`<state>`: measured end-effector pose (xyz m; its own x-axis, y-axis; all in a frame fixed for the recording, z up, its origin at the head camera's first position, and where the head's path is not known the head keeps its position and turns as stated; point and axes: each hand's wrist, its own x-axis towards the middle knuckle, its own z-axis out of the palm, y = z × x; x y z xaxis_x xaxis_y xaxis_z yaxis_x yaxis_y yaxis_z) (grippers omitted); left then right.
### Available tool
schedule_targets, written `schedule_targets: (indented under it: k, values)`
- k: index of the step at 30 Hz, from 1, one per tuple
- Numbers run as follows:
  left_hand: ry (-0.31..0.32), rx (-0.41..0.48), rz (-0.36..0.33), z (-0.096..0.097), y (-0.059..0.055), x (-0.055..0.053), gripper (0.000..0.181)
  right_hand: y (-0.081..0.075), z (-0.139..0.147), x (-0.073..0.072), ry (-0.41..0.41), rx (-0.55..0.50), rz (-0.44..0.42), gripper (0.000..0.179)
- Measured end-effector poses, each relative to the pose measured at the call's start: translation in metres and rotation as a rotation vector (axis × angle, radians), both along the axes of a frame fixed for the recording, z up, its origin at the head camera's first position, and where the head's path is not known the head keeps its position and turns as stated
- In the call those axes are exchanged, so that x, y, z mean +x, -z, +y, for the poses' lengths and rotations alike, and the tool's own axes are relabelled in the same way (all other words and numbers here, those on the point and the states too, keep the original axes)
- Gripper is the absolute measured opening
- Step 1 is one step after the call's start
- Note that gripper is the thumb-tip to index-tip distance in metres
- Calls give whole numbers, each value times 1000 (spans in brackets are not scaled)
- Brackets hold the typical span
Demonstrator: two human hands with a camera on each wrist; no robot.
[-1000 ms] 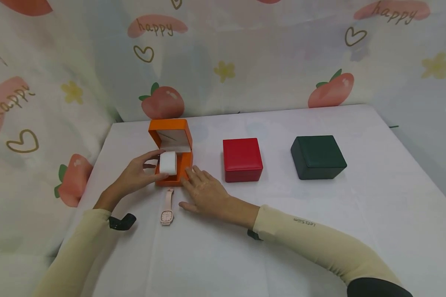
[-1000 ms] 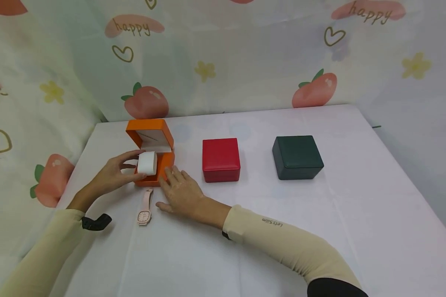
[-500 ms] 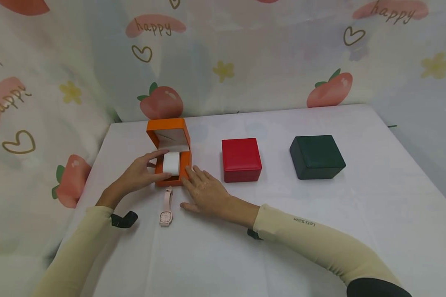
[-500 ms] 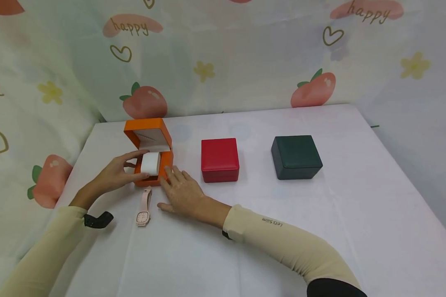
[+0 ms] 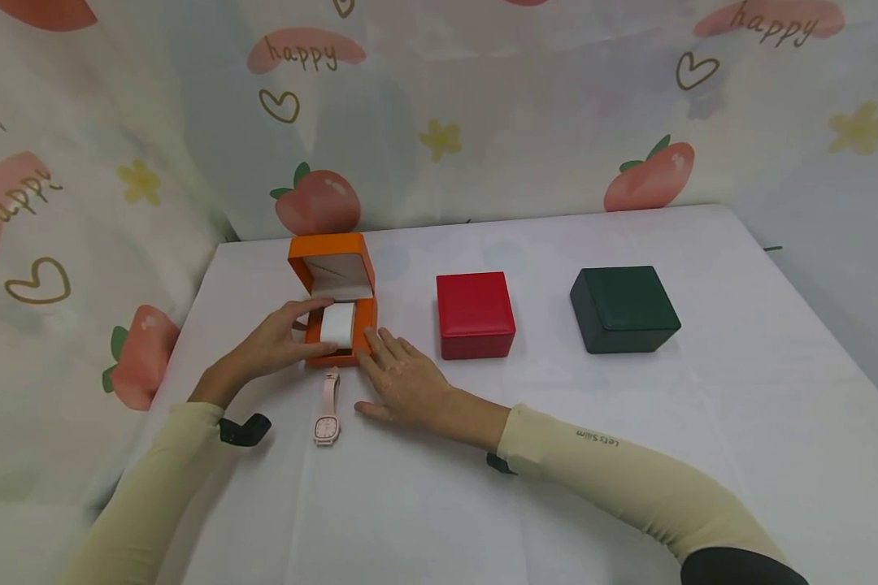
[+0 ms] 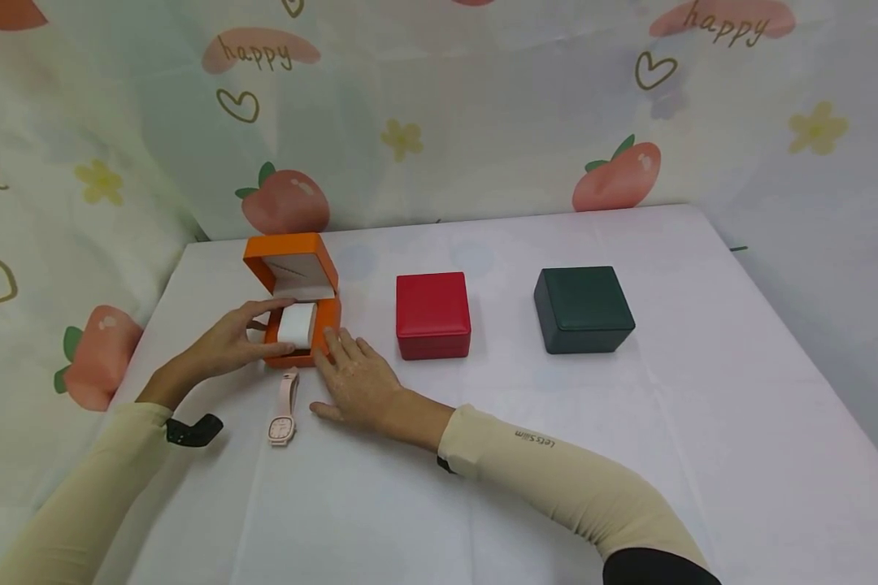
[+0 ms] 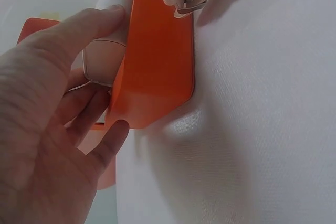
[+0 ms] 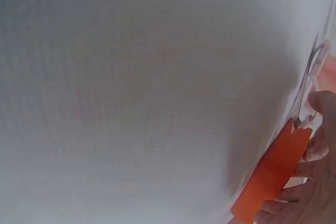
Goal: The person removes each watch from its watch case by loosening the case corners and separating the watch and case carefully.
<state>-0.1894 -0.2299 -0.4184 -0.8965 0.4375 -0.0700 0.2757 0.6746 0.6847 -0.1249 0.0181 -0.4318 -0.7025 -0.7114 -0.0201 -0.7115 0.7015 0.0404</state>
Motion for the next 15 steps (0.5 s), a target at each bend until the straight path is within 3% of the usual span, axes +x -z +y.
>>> schedule_targets:
  k: [15]
  values:
    - [48,-26,98,1,3,-2,63,-1,-1,1,-8,-12,21,78]
